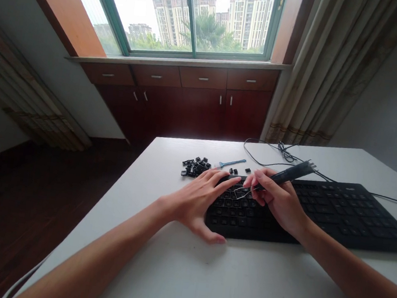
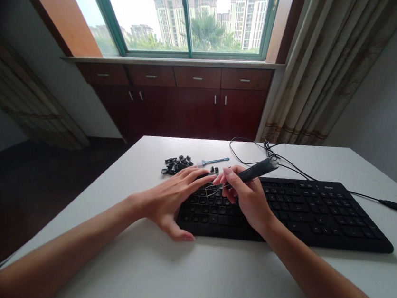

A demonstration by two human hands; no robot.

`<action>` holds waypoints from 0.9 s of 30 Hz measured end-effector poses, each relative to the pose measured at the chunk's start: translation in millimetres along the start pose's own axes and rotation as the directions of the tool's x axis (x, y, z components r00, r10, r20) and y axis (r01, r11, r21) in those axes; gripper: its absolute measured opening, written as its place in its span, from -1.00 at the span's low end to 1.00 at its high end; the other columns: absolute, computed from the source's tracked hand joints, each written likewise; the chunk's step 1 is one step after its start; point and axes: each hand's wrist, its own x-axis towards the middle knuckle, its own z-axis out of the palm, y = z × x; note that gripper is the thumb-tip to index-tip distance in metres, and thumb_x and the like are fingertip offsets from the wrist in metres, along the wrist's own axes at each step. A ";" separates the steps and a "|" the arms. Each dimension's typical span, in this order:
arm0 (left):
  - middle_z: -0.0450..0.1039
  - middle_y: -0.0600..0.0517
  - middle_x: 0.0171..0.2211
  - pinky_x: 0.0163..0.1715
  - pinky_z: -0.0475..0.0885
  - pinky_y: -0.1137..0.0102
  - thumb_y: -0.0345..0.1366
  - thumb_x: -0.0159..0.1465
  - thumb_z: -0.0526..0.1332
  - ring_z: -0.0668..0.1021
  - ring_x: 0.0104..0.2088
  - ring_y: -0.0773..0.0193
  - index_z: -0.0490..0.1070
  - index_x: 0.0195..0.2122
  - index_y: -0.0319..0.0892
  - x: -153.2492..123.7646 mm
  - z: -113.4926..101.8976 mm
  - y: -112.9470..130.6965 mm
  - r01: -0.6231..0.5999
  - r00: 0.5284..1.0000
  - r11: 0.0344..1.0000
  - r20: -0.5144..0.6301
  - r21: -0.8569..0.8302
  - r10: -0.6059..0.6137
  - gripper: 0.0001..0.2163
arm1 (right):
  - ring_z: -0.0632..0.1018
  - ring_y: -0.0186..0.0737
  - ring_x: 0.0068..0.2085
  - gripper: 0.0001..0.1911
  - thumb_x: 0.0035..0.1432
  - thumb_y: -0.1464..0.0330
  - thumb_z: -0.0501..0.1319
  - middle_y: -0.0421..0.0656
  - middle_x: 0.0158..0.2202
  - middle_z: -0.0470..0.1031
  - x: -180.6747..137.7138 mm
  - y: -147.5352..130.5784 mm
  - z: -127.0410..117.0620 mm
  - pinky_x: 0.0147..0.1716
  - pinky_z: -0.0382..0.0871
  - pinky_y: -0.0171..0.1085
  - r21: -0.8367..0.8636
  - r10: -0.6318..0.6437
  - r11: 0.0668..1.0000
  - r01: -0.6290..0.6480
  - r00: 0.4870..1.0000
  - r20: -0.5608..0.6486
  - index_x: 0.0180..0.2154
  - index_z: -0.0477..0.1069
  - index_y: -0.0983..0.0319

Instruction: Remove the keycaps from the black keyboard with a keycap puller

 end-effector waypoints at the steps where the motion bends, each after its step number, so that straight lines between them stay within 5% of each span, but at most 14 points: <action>1: 0.12 -0.30 0.32 0.31 0.12 -0.28 0.29 -0.13 0.41 0.23 0.28 -0.39 -0.05 0.43 -0.15 -0.1 0.2 -0.2 -0.004 1.000 1.000 -0.005 0.001 0.005 0.19 | 0.41 -0.35 -0.47 -0.69 0.30 0.18 0.23 -0.15 -0.36 0.48 0.0 0.1 -0.2 -0.59 0.20 -0.37 0.002 0.001 1.000 -0.001 1.000 0.000 -0.39 0.47 0.25; 11: -0.01 -0.30 0.41 0.36 -0.02 -0.31 0.18 -0.08 0.44 0.05 0.40 -0.41 -0.08 0.43 -0.17 -5.2 6.5 2.3 -0.061 0.995 0.998 -0.079 0.001 0.061 0.15 | 0.28 -0.41 -0.62 -0.51 0.29 0.05 0.21 -0.26 -0.55 0.27 -0.8 0.1 6.6 -0.68 0.07 -0.35 -0.043 0.013 0.999 -0.015 0.999 -0.043 -0.56 0.24 0.21; 14: 0.24 -0.25 0.30 0.34 0.17 -0.17 0.03 0.09 0.40 0.29 0.32 -0.21 0.11 0.36 -0.16 -7.9 10.6 6.2 -0.106 0.977 0.994 -0.185 0.014 0.107 -0.13 | 0.25 -0.41 -0.65 -0.44 0.30 0.03 0.19 -0.27 -0.61 0.25 -2.8 0.4 7.5 -0.69 0.05 -0.34 -0.100 0.001 0.995 -0.006 0.999 -0.050 -0.61 0.16 0.20; 19: 0.57 -0.08 -0.05 0.01 0.52 0.14 -0.26 0.24 0.31 0.57 -0.01 0.08 0.51 -0.08 -0.09 -9.4 15.2 17.5 -0.159 0.936 0.985 -0.306 0.067 0.172 -0.78 | 0.29 -0.38 -0.67 -0.35 0.32 -0.03 0.12 -0.21 -0.69 0.30 -6.3 0.7 11.0 -0.66 0.12 -0.30 -0.262 0.040 0.964 -0.048 0.999 -0.036 -0.69 0.18 0.19; 27: 0.65 -0.01 -0.13 -0.12 0.56 0.21 -0.30 0.26 0.29 0.63 -0.14 0.13 0.55 -0.11 -0.08 -2.2 21.2 40.7 -0.199 0.929 0.980 -0.313 0.018 0.195 -0.82 | 0.26 -0.39 -0.64 -0.36 0.35 0.00 0.12 -0.27 -0.73 0.20 -10.3 3.0 19.0 -0.59 0.17 -0.31 -0.365 -0.061 0.930 0.049 0.998 -0.021 -0.69 0.18 0.19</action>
